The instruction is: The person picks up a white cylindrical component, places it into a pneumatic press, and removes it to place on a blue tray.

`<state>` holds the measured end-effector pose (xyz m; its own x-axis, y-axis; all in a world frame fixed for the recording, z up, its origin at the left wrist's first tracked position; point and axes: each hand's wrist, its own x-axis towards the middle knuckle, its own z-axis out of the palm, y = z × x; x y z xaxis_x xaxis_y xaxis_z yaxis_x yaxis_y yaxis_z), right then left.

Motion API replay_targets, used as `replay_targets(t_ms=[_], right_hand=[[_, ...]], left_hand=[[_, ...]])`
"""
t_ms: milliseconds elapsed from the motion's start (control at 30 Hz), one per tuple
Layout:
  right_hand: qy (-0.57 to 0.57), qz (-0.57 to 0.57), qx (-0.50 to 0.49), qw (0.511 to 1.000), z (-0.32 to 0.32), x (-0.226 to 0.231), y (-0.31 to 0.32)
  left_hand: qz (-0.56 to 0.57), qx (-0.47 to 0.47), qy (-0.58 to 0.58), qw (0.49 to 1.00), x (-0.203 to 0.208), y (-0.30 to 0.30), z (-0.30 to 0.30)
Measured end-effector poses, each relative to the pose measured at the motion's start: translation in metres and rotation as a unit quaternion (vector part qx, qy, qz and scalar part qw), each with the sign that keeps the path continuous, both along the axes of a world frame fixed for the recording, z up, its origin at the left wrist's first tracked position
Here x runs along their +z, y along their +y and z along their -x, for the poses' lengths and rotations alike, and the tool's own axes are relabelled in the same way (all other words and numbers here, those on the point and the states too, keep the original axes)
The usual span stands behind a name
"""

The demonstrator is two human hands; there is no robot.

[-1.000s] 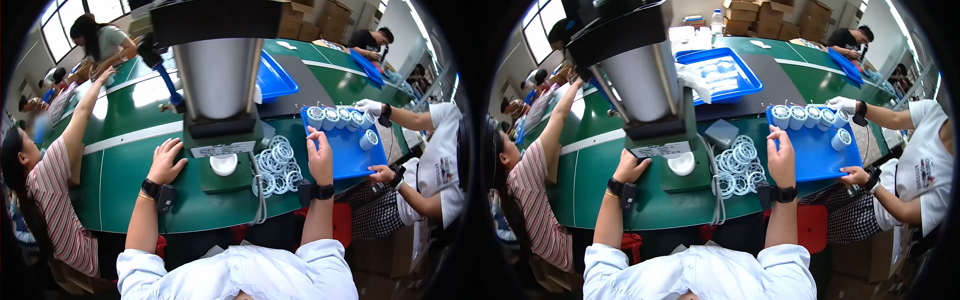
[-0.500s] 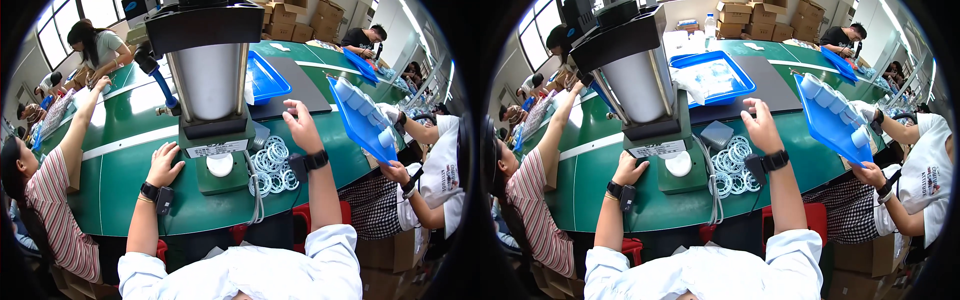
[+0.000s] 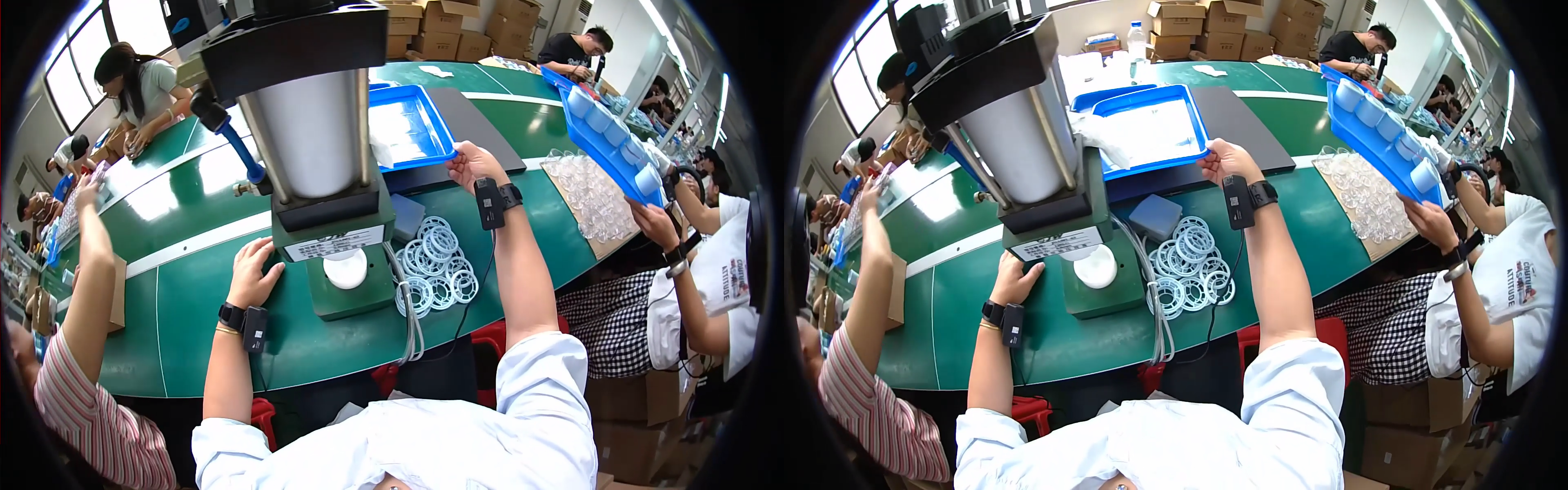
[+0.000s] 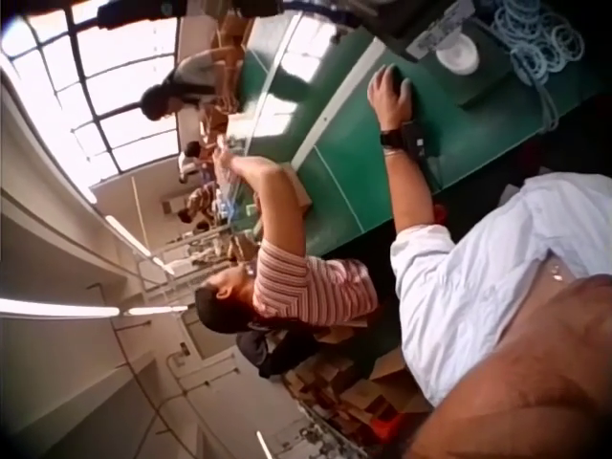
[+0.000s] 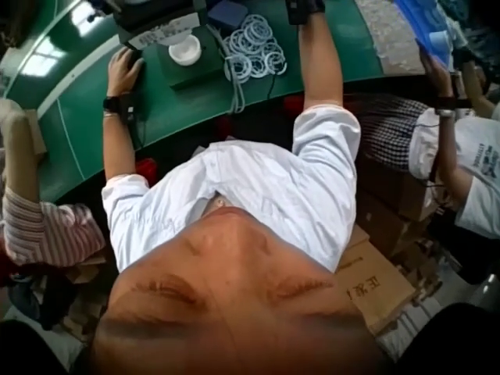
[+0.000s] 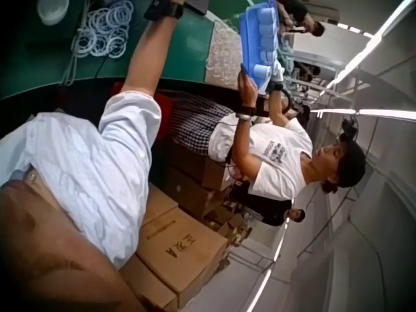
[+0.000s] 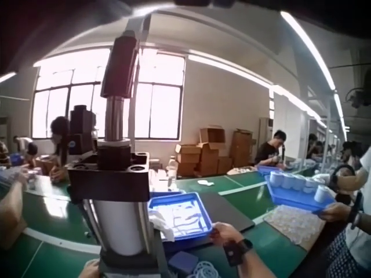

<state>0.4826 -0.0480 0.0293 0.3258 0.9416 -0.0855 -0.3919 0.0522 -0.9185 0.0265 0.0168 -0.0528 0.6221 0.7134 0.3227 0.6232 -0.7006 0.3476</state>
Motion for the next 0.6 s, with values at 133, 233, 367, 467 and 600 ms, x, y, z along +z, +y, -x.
replay_targets(t_ms=[133,233,367,467,600], right_hand=[[0.033,-0.043,-0.004,0.999,0.009,0.000,-0.057],[0.055,-0.064,-0.014,0.996,0.004,-0.003,-0.098],[0.070,-0.119,-0.022,0.990,0.004,-0.007,-0.158],[0.058,-0.134,-0.074,0.987,0.019,-0.005,-0.215],[0.044,-0.139,-0.173,0.974,0.035,-0.024,-0.273]], left_hand=[[-0.009,0.007,-0.007,1.000,0.003,0.003,-0.004],[0.000,0.003,-0.002,1.000,0.022,-0.005,-0.008],[0.029,0.005,-0.001,1.000,0.031,-0.005,-0.005],[-0.007,-0.005,0.011,1.000,0.027,-0.005,-0.003],[-0.007,-0.019,0.022,1.000,0.022,0.000,0.000]])
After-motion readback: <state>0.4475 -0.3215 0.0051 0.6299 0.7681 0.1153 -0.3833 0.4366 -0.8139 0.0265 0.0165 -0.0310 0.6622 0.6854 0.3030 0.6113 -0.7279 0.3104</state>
